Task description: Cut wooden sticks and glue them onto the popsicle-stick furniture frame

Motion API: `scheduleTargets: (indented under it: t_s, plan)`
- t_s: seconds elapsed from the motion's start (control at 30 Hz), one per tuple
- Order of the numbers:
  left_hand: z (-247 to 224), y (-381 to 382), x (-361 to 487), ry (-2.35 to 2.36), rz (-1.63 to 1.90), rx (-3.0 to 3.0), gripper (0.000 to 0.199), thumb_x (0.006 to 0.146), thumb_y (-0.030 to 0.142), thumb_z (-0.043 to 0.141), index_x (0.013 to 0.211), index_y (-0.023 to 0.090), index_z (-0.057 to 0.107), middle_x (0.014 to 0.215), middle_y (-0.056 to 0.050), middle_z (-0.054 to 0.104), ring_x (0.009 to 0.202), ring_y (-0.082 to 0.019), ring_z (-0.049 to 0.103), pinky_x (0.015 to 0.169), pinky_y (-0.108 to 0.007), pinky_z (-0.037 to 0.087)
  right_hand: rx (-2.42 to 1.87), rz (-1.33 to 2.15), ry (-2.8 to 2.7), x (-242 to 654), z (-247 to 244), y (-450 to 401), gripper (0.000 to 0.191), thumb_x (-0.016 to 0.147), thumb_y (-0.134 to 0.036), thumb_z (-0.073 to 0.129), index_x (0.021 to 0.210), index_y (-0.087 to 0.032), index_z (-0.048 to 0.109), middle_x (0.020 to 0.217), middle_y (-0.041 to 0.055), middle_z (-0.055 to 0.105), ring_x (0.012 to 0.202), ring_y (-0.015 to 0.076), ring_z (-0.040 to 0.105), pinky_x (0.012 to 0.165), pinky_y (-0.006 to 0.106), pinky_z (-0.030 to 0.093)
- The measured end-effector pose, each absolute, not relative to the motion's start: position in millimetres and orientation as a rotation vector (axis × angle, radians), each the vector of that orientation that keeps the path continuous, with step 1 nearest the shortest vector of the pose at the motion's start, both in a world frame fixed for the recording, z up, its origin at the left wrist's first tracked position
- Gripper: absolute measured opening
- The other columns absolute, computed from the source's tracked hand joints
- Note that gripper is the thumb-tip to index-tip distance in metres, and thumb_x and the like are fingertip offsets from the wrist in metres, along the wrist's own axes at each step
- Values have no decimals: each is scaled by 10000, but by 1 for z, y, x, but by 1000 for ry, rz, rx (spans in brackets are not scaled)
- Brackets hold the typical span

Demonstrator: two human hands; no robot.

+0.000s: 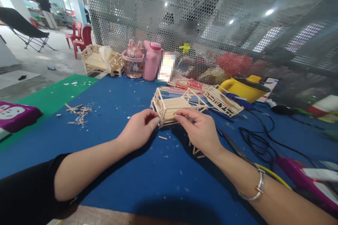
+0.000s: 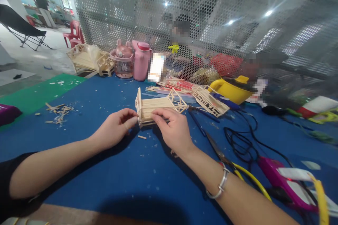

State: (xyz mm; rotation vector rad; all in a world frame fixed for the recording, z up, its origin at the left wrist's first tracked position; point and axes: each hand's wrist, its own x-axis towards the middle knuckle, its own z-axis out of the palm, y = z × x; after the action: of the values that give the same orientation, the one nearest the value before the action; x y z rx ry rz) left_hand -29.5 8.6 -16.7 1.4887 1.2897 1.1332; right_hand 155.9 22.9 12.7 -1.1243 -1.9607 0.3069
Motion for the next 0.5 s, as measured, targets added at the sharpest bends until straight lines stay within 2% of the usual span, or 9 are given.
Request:
scheduleTargets:
  t_s: [0.1,0.27,0.5]
  plan:
    - [-17,3,-28,1340,1098,1691,155,748,274,575,873,183,591,811,-3,631,714,-131,557,688,-266,438,-1110,290,-1976,151,9,26,118,803,-275,600,809,-201,692,846,16,714,814,172,646,797,301,478]
    - [-11,-1,-28,1442,970,1775,170,716,295,613,834,174,625,740,1,632,669,-141,553,638,-261,421,-1137,337,-1945,147,4,27,126,813,-265,586,810,-197,691,842,22,715,811,176,649,790,308,479]
    - [-12,1,-27,1426,965,1804,140,735,280,607,820,173,640,734,6,654,656,-131,562,616,-233,424,-1058,220,-2008,146,1,30,95,797,-246,608,786,-202,691,814,22,702,808,174,623,789,321,464]
